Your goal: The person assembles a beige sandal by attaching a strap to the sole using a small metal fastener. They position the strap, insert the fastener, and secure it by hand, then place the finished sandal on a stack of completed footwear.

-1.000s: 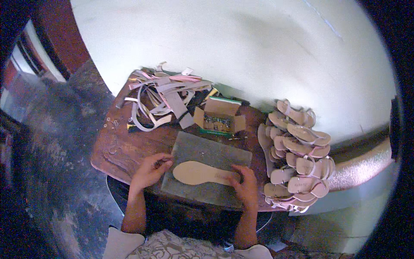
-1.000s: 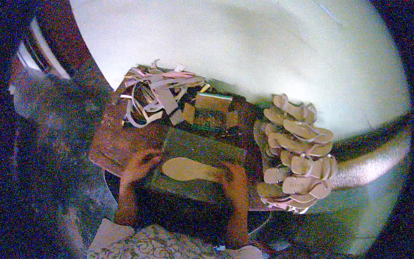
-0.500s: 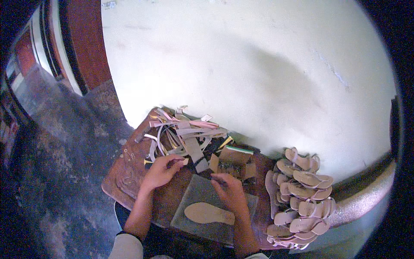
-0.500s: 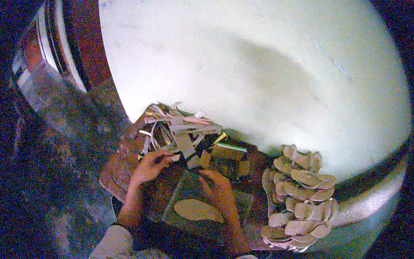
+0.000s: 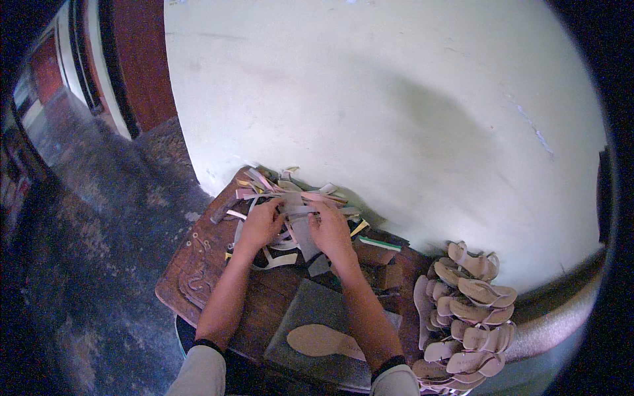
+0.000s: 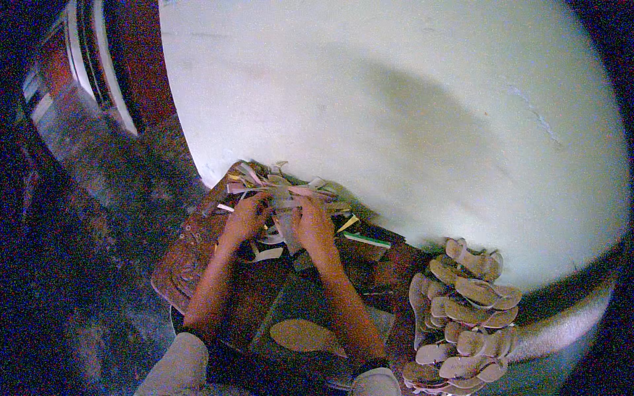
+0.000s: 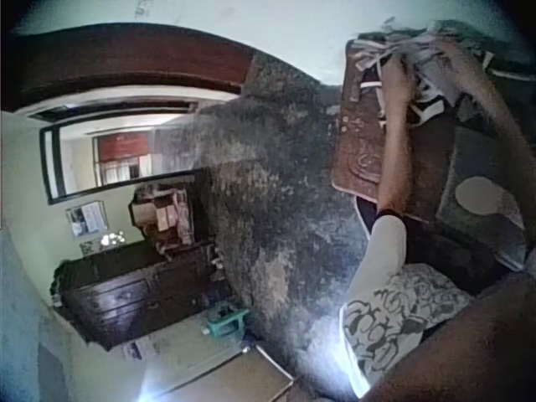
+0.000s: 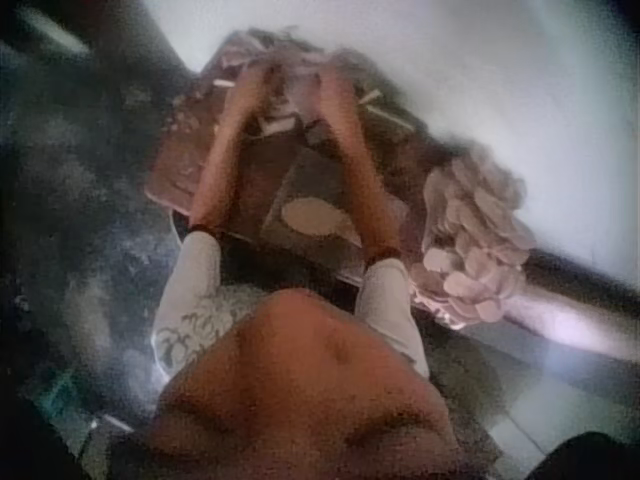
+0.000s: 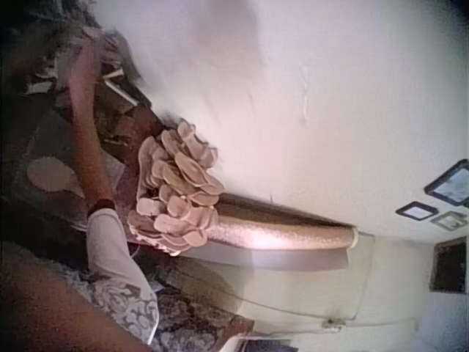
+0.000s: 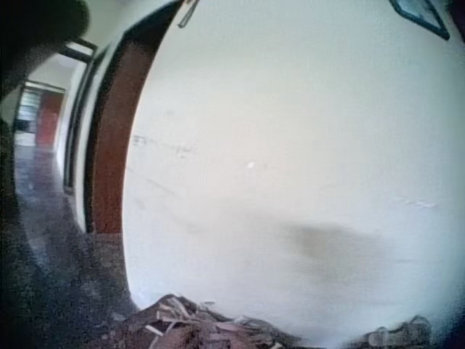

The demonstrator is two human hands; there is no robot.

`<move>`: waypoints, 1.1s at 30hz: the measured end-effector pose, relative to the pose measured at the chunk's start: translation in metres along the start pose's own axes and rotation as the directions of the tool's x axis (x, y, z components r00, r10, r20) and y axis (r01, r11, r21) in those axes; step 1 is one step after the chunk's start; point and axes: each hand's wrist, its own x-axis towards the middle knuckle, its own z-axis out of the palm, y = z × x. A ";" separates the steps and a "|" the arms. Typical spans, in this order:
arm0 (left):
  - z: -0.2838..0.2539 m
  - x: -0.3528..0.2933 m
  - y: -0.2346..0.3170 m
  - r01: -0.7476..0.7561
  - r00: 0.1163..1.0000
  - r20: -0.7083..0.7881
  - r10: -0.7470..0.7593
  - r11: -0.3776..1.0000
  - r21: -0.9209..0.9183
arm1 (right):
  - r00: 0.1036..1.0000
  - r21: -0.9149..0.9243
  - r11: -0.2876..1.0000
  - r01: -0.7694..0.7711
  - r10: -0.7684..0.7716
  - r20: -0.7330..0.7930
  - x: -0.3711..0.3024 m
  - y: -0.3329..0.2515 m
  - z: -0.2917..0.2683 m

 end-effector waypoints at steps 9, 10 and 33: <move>0.008 -0.007 -0.004 -0.045 0.999 0.024 0.043 0.996 0.080 | 0.998 0.009 1.000 0.005 -0.006 0.067 0.002 0.015 0.020; 0.007 -0.009 -0.004 -0.061 0.998 0.000 0.061 0.996 0.072 | 0.997 0.041 0.998 0.039 -0.041 0.058 0.001 0.020 0.021; -0.071 -0.138 0.078 -0.256 0.955 0.084 0.284 0.935 -0.246 | 0.906 0.577 0.785 -0.224 -0.050 0.420 -0.117 -0.056 -0.092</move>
